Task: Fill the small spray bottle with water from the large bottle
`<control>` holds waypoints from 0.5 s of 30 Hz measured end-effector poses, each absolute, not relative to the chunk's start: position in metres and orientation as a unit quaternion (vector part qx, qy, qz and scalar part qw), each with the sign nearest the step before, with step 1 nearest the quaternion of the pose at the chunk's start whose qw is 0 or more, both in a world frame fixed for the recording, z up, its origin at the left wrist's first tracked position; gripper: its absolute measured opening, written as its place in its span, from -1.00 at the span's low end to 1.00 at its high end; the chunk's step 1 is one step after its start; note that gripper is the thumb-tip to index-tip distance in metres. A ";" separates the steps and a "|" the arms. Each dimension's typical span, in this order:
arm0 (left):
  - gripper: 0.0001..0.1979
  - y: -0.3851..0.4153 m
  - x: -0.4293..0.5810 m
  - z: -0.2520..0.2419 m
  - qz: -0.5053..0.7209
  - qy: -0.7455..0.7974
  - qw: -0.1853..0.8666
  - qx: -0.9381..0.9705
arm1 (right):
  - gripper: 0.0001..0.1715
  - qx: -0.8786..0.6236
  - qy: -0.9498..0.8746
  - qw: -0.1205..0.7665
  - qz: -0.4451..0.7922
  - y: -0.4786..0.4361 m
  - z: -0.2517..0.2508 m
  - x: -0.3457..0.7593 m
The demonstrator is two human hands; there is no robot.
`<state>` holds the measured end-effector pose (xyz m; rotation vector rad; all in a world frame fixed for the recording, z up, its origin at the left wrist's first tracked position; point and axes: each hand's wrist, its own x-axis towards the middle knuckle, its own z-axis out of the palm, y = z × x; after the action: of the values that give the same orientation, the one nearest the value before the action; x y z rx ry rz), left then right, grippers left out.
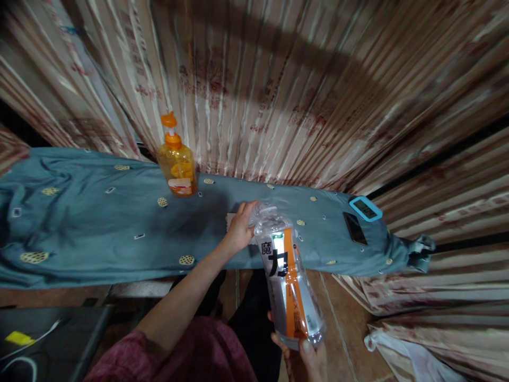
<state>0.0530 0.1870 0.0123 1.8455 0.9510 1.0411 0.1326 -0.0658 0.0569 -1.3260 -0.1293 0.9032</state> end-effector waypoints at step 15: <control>-0.43 0.186 0.053 0.012 0.416 0.378 0.396 0.727 | -0.43 -0.580 -0.060 0.701 0.411 -0.067 0.058 0.131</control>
<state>0.0532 0.1860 0.0125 1.8425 0.9570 1.0533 0.1315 -0.0665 0.0580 -1.2923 -0.1330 0.9153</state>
